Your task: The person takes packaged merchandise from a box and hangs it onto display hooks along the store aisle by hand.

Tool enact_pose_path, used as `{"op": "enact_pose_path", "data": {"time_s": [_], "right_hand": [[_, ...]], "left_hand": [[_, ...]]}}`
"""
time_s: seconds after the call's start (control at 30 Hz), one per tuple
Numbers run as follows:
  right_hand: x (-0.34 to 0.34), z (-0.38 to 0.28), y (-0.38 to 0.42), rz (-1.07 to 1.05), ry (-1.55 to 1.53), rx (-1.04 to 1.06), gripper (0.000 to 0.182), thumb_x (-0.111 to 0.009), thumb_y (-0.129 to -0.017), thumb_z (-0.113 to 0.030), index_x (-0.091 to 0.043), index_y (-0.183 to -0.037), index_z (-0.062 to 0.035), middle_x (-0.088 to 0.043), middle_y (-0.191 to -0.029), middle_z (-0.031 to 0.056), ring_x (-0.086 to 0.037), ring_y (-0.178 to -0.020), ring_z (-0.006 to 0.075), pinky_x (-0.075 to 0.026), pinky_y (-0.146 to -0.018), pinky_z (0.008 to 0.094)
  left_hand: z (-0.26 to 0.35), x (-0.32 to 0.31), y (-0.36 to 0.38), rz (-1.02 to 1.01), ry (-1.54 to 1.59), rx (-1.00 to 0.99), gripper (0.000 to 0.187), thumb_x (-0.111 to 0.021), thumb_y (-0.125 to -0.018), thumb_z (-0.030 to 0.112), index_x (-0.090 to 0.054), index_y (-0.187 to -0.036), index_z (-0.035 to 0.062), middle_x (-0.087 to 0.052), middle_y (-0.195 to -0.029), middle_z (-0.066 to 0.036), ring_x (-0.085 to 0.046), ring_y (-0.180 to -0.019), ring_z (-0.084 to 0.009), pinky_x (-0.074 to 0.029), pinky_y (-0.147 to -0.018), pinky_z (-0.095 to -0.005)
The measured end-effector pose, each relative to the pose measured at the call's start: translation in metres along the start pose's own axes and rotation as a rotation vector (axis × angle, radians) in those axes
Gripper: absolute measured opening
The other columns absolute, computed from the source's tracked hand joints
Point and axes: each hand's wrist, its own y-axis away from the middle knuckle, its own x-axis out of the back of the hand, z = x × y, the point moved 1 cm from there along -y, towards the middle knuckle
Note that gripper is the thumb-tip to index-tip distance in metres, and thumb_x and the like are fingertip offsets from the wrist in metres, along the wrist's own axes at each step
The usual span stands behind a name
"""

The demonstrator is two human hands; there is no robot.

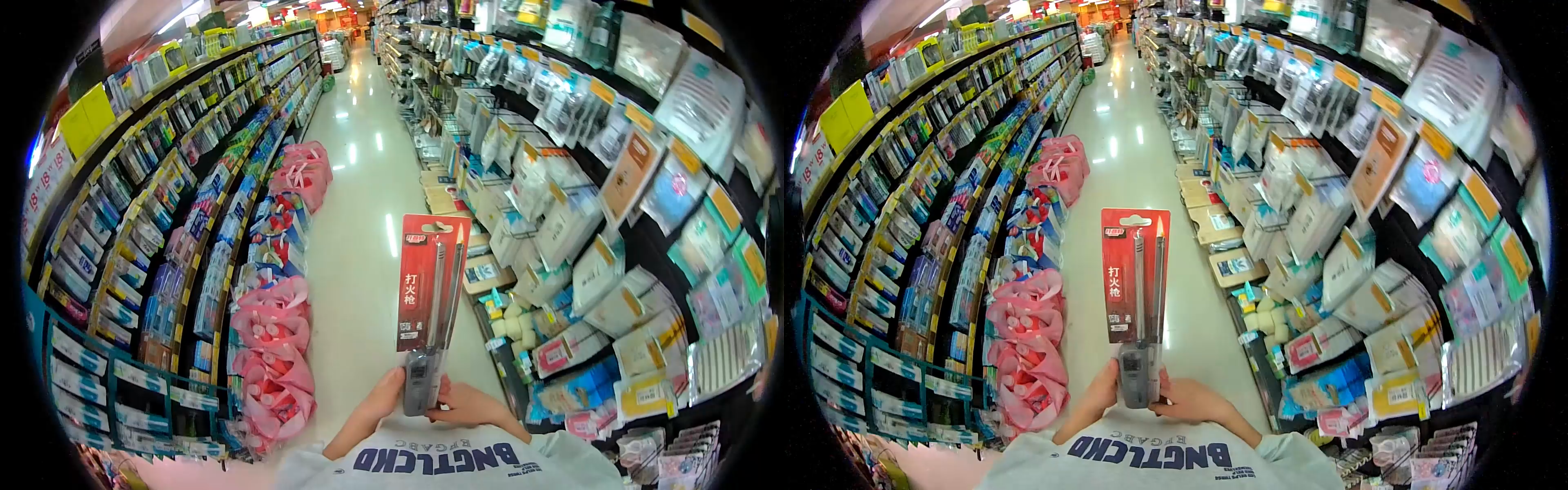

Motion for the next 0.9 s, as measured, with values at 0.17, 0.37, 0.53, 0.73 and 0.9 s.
{"op": "enact_pose_path", "data": {"time_s": [0.17,0.37,0.53,0.73,0.9], "right_hand": [[0.030,0.013,-0.106,0.008,-0.028,0.019,0.025,-0.051,-0.081,-0.026,-0.057,-0.086,-0.0024,-0.062,-0.074,0.0101,-0.058,-0.071,0.0287,-0.045,-0.068,0.0362],[0.057,0.034,-0.185,-0.059,-0.166,-0.003,0.029,-0.051,-0.081,-0.028,-0.057,-0.082,0.0004,-0.062,-0.073,0.0139,-0.059,-0.069,0.0294,-0.045,-0.066,0.0365],[0.079,0.058,-0.244,-0.172,-0.435,-0.067,0.030,-0.051,-0.084,-0.029,-0.057,-0.087,0.0004,-0.060,-0.071,0.0081,-0.058,-0.066,0.0174,-0.044,-0.066,0.0288],[0.143,0.100,-0.310,-0.329,-0.628,-0.149,0.023,-0.052,-0.084,-0.023,-0.053,-0.089,-0.0006,-0.059,-0.073,0.0063,-0.057,-0.066,0.0134,-0.046,-0.063,0.0254],[0.235,0.132,-0.357,-0.281,-0.382,-0.040,0.029,-0.052,-0.083,-0.030,-0.058,-0.086,-0.0016,-0.060,-0.070,0.0051,-0.058,-0.069,0.0152,-0.044,-0.066,0.0261]], "left_hand": [[0.050,0.082,-0.030,0.102,-0.110,-0.020,0.076,-0.033,-0.081,0.064,-0.048,-0.109,-0.0049,-0.057,-0.098,-0.013,-0.056,-0.091,-0.0201,-0.046,-0.080,-0.0314],[0.080,0.149,-0.065,0.107,0.015,0.012,0.085,-0.039,-0.074,0.070,-0.042,-0.115,-0.0043,-0.055,-0.101,-0.014,-0.058,-0.088,-0.0243,-0.048,-0.078,-0.0358],[0.097,0.195,-0.101,0.108,0.031,-0.027,0.084,-0.042,-0.073,0.070,-0.047,-0.109,-0.0052,-0.052,-0.103,-0.012,-0.055,-0.090,-0.0192,-0.047,-0.077,-0.0311],[0.110,0.244,-0.176,0.192,0.072,-0.103,0.083,-0.043,-0.073,0.070,-0.048,-0.109,-0.0050,-0.054,-0.103,-0.012,-0.057,-0.087,-0.0185,-0.049,-0.072,-0.0284],[0.152,0.263,-0.264,0.344,0.025,-0.077,0.083,-0.038,-0.075,0.069,-0.048,-0.108,-0.0058,-0.057,-0.099,-0.012,-0.059,-0.085,-0.0187,-0.050,-0.069,-0.0285]]}}
